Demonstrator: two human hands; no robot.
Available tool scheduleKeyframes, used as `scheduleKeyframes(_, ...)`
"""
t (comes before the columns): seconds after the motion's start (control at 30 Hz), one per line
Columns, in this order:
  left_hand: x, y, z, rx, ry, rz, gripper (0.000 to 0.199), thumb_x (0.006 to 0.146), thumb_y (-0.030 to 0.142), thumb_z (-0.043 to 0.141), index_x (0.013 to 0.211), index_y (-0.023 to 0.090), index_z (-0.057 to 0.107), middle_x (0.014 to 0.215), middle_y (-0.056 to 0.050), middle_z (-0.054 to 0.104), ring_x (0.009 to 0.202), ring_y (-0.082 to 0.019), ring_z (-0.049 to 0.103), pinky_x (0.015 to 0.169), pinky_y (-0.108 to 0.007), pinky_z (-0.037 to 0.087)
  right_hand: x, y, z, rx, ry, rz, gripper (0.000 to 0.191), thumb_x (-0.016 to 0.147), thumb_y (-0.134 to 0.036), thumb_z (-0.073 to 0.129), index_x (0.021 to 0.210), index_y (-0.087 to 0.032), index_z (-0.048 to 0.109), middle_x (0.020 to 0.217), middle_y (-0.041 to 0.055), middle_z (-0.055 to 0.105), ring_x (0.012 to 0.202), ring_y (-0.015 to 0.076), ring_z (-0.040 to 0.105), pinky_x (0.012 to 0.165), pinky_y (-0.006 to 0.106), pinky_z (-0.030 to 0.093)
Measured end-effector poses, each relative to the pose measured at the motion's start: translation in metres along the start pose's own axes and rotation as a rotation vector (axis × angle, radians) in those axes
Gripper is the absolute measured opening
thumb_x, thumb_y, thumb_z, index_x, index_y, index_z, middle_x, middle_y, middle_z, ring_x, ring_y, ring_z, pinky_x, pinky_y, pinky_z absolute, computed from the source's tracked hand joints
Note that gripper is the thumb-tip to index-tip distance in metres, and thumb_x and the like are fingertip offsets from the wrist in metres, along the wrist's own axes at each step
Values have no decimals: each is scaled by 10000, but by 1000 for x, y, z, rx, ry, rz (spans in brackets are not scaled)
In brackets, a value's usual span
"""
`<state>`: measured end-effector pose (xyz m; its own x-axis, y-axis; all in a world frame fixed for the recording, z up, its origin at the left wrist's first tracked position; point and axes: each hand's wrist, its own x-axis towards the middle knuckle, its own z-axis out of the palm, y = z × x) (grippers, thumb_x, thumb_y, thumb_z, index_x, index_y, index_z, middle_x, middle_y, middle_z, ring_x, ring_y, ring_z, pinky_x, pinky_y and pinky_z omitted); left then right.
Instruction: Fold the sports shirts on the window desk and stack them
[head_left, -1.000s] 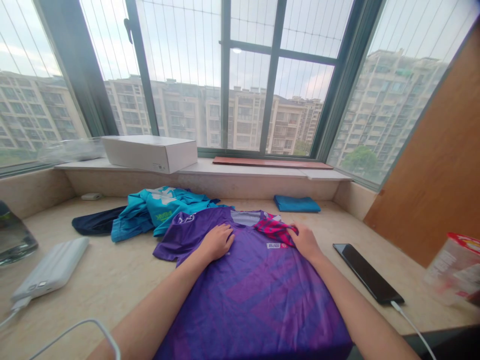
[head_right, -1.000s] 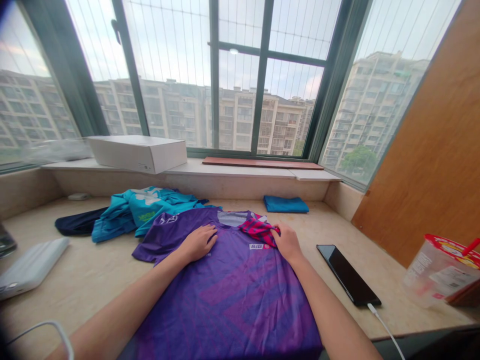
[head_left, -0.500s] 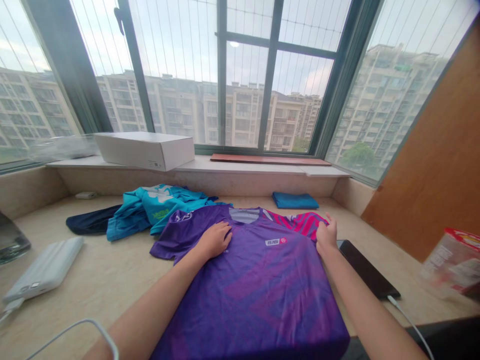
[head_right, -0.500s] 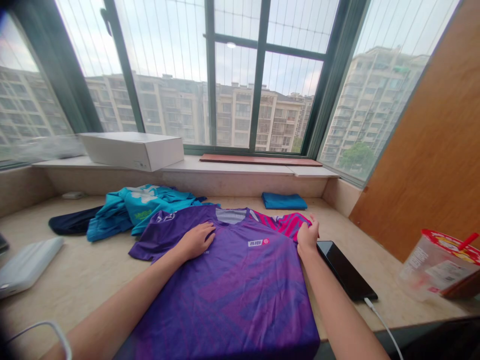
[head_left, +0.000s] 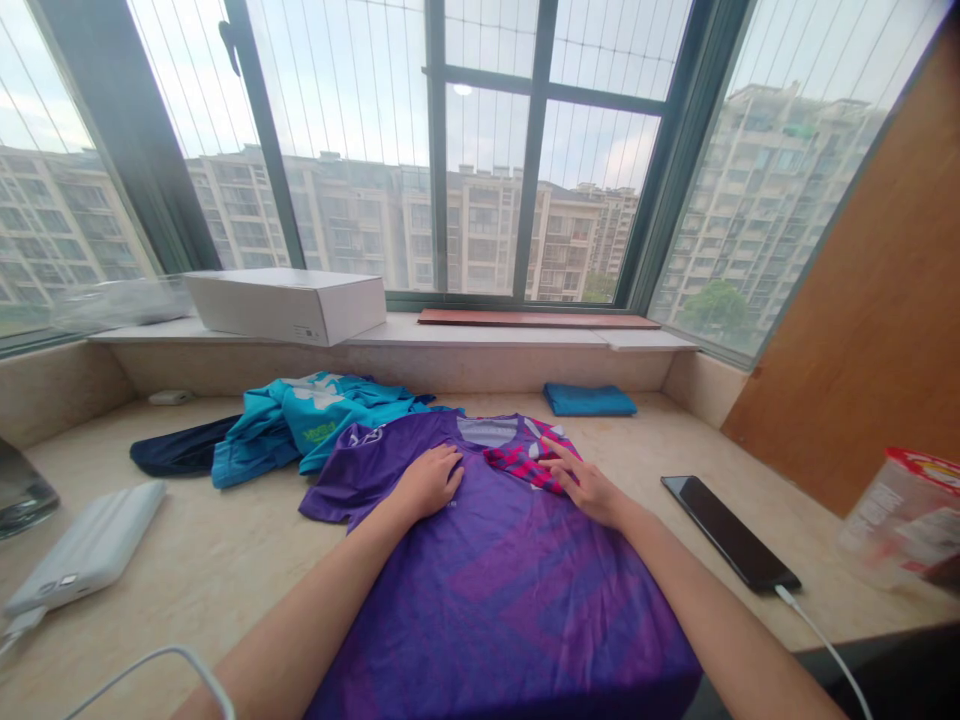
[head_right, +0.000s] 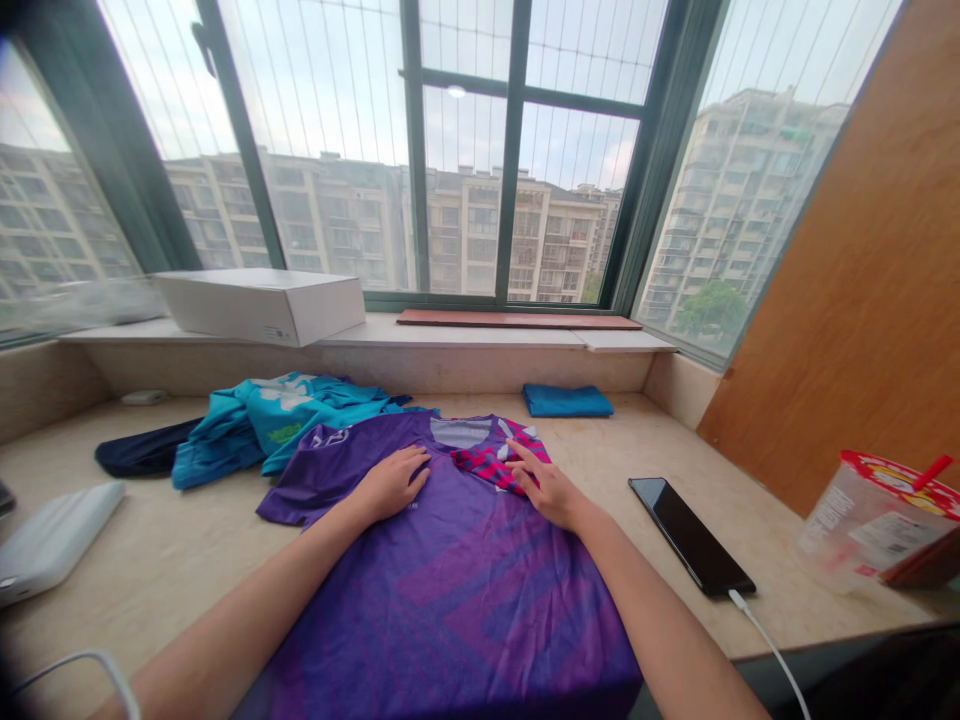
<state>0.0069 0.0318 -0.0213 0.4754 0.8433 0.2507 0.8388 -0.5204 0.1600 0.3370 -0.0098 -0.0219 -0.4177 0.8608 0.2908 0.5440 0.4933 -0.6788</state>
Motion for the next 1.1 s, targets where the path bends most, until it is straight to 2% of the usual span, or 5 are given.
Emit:
scheduleKeyframes(0.5,-1,4,-4,-33,7,-11,428,975,329,451,1273,122,678,1409,-164,611,1351,-309,533,1165,-432,390,-4,-12,3,-135,-91,-92,325,921,-281,584,1205,-274,740,1295,75,705,1262,273,613,1169,501,377)
scheduleKeyframes(0.7,-2,5,-6,-7,-4,-14,432,980,330,446,1294,132,667,1419,-152,606,1354,-300,532,1170,-420,385,-8,-26,6,181,-77,-4,352,963,-403,544,1182,-196,727,941,70,800,878,231,759,841,379,608)
scheduleKeyframes(0.83,-2,5,-5,-6,-11,-11,445,983,330,436,1303,112,656,1426,-173,594,1354,-313,528,1172,-443,379,-5,-14,2,24,140,20,425,983,-468,516,1261,-203,700,1206,112,744,1154,277,684,1045,462,511)
scheduleKeyframes(1.0,-1,5,-4,-4,3,-2,449,986,322,433,1338,124,628,1415,-177,600,1345,-318,533,1167,-469,379,-8,-3,0,-141,-156,-59,457,982,-530,518,1314,-260,679,1458,82,582,1423,293,455,1207,519,310)
scheduleKeyframes(1.1,-1,8,-7,-3,31,70,488,1007,357,417,1424,145,558,1481,-164,542,1381,-303,497,1183,-473,355,-1,-1,3,-74,-115,-42,518,1021,-561,400,1284,-231,699,1434,94,605,1381,276,509,1176,481,370)
